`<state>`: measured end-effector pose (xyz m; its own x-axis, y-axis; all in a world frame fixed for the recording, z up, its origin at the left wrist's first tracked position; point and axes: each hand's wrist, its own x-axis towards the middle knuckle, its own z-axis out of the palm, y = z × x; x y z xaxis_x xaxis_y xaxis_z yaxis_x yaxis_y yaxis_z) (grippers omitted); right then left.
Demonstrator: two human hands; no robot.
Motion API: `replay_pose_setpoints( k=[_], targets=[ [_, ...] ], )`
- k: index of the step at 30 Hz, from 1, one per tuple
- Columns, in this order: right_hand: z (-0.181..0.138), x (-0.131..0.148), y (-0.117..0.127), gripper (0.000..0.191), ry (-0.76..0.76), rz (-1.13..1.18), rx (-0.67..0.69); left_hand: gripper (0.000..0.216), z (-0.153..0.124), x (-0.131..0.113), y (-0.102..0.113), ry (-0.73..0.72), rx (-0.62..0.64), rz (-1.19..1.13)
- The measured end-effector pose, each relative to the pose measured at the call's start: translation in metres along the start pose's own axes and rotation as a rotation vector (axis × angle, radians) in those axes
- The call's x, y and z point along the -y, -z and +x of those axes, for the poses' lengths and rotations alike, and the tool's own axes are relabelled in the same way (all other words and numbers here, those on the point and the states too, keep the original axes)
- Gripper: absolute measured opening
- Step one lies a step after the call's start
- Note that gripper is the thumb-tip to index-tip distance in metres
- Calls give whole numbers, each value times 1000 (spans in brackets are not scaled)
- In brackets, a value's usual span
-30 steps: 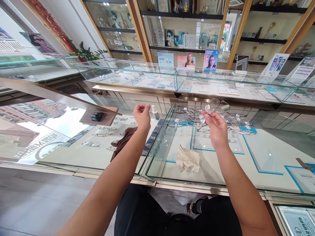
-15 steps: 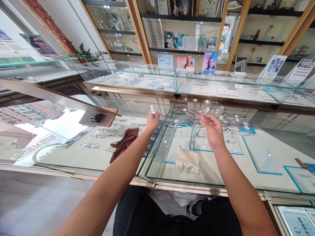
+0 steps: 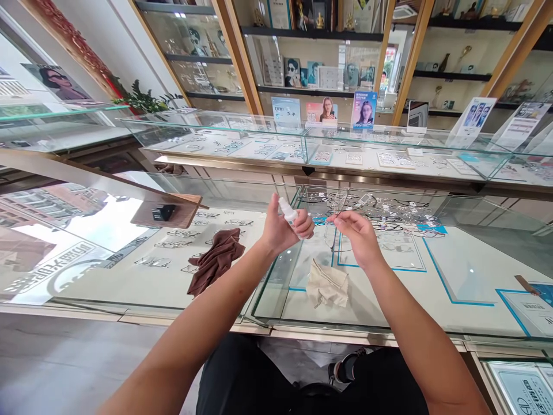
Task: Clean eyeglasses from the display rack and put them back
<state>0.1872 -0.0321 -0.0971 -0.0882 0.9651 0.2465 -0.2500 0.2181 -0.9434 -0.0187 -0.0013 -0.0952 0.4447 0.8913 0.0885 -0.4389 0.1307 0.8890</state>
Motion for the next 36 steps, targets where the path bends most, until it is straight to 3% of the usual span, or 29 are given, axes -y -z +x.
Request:
replay_pose_setpoints(
  k=[4, 7, 12, 18, 26, 29, 33, 36],
  targets=[
    [-3, -7, -4, 39, -53, -23, 78, 87, 0, 4, 3, 68, 64, 23],
    [-5, -9, -6, 41, -94, -48, 121, 86, 4, 10, 9, 40, 96, 162],
    [-8, -9, -9, 42, -135, -49, 199, 82, 6, 21, 9, -53, 52, 437],
    [-10, -8, -13, 41, -148, -61, 284, 81, 2, 22, 8, -81, 43, 496],
    [-1, -9, -5, 43, -137, 36, 71, 86, 4, 16, 8, 25, 193, 337],
    [0, -8, -5, 43, -137, 94, 39, 83, 0, 18, 6, 6, 249, 457],
    [0, -8, -6, 43, -135, 62, 57, 77, -6, 24, 2, -57, 223, 735],
    [0, -10, -6, 43, -138, 50, 56, 76, -4, 25, 4, -52, 204, 629]
  ],
)
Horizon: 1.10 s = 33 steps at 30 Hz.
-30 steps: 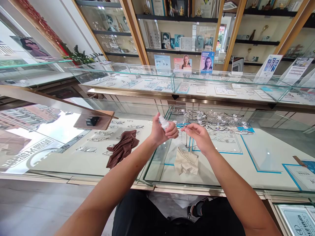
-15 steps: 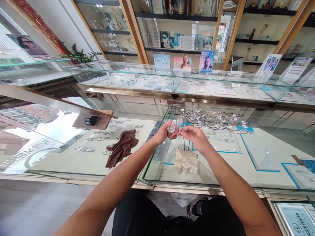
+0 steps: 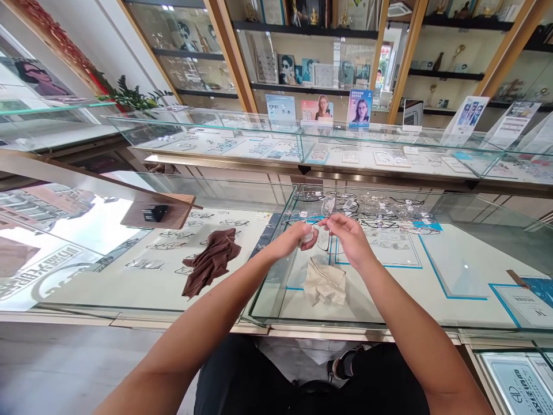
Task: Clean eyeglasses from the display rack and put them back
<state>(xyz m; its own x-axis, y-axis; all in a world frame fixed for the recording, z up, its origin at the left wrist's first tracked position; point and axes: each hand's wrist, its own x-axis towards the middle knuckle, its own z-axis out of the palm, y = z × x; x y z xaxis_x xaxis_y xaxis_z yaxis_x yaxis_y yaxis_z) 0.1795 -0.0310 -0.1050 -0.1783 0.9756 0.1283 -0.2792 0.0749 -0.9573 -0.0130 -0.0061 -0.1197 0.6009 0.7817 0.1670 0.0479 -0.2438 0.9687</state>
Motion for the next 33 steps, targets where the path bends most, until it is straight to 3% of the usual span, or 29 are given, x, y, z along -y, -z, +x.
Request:
replay_pose_setpoints(
  k=[3, 5, 8, 10, 12, 15, 22, 26, 28, 30, 32, 33],
  targets=[
    [2, 0, 2, 42, 4, 32, -6, 73, 6, 6, 13, -51, -136, -145],
    [3, 1, 4, 42, 9, 47, -10, 63, 11, 12, 28, -52, -331, -150],
    [5, 2, 7, 42, 14, 61, -22, 33, 14, 26, 56, 121, -721, 27],
    [6, 2, 9, 41, 15, 76, -29, 15, 14, 37, 74, 232, -881, 115],
    [7, 2, 10, 40, 13, 90, -32, 13, 12, 48, 88, 300, -991, 170],
    [7, 2, 10, 39, 11, 104, -29, 18, 9, 62, 101, 348, -1087, 232],
    [9, 1, 11, 39, 19, 106, -27, 26, 8, 74, 107, 388, -1132, 297],
    [10, 1, 11, 39, 23, 109, -23, 53, 8, 62, 103, 396, -1242, 320],
    [11, 3, 11, 39, 34, 118, -28, 66, 6, 50, 99, 289, -1392, 384],
    [11, 6, 12, 39, 49, 136, -41, 60, 3, 33, 91, 17, -1511, 494],
    [12, 8, 12, 40, 59, 156, -53, 41, -2, 15, 78, -250, -1428, 573],
    [12, 10, 12, 41, 61, 163, -57, 29, -4, 6, 69, -312, -1273, 581]
  ],
)
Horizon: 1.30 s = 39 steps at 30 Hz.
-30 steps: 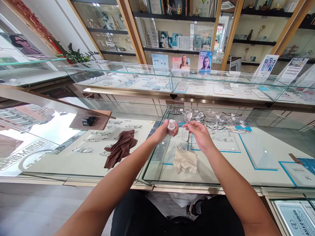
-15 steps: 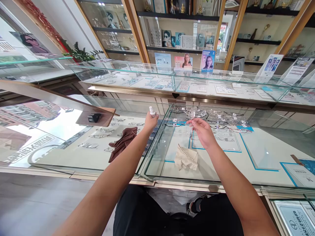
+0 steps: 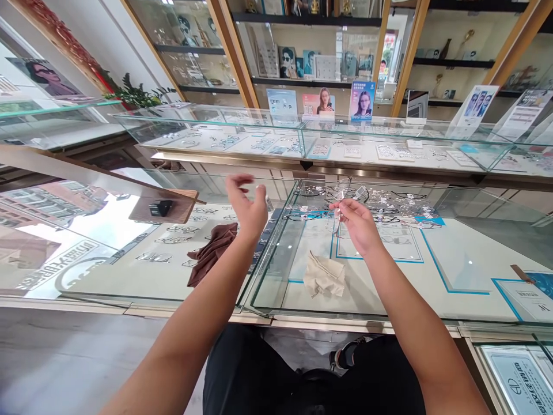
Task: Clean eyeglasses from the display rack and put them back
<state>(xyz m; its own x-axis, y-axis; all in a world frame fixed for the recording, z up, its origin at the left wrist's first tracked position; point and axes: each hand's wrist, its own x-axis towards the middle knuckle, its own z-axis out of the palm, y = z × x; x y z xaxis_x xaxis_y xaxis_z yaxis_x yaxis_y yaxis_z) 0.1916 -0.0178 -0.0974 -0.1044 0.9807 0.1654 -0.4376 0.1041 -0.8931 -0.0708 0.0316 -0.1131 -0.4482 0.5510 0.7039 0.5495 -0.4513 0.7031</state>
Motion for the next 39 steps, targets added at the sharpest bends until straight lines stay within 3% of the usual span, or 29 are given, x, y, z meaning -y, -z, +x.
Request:
replay_pose_setpoints(
  k=[2, 4, 6, 7, 9, 13, 18, 24, 31, 39],
  targets=[
    [0, 2, 0, 41, 3, 2, -2, 10, -9, -25, 5, -96, 433, -112],
    [-1, 4, -1, 40, 8, -8, -1, 9, -22, -47, 9, -192, 980, -154],
    [-2, 5, -2, 39, 14, -22, 0, 11, -36, -64, 11, -284, 1404, -146],
    [-3, 5, -2, 39, 16, -28, 0, 14, -42, -69, 11, -315, 1527, -122],
    [-4, 6, -3, 38, 15, -35, 1, 21, -53, -73, 9, -357, 1645, -55],
    [-4, 6, -4, 38, 15, -45, 2, 22, -65, -68, 0, -397, 1665, 42],
    [-4, 5, -3, 39, 11, -41, 0, 16, -73, -59, -7, -400, 1556, 49],
    [-4, 6, -3, 38, 14, -50, 3, 16, -79, -55, -13, -233, 1449, 114],
    [-5, 8, -5, 37, 6, -83, -8, 28, -88, -47, -21, -227, 1449, -24],
    [-6, 9, -7, 35, 17, -39, 8, 18, -90, -51, -19, -124, 1435, -134]
  ],
)
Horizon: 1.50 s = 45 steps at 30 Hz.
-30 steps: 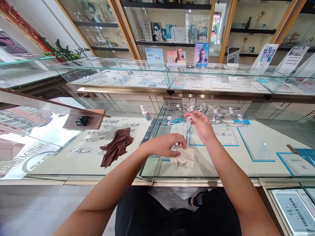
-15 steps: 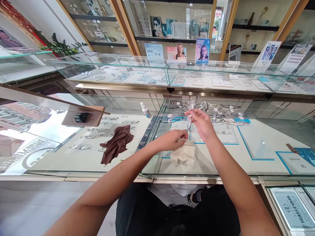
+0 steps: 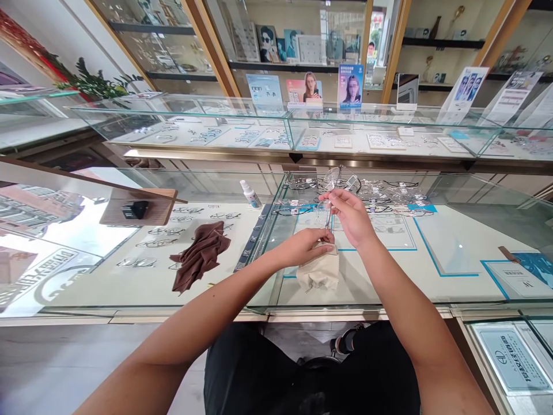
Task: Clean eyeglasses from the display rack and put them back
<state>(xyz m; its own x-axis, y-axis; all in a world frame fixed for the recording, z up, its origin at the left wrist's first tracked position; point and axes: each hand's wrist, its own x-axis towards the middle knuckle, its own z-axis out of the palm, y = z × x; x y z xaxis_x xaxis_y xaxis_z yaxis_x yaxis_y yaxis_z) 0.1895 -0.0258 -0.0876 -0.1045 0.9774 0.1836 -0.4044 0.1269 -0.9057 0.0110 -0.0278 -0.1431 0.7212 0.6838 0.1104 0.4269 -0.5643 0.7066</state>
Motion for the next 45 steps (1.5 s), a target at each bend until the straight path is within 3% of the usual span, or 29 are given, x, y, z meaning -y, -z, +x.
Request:
replay_pose_setpoints(
  k=[21, 30, 35, 45],
  targets=[
    [-1, 0, 0, 36, -7, -40, -2, 17, 2, -2, -3, 4, -31, -131],
    [-1, 2, 0, 38, -4, -34, -14, 18, 3, -2, 1, 60, -174, -318],
    [0, 1, 2, 39, -4, -47, -8, 30, 6, 3, 5, 85, -287, -503],
    [-1, -1, 2, 38, -3, 7, 5, 48, 1, -7, 28, 149, -532, -805]
  ],
)
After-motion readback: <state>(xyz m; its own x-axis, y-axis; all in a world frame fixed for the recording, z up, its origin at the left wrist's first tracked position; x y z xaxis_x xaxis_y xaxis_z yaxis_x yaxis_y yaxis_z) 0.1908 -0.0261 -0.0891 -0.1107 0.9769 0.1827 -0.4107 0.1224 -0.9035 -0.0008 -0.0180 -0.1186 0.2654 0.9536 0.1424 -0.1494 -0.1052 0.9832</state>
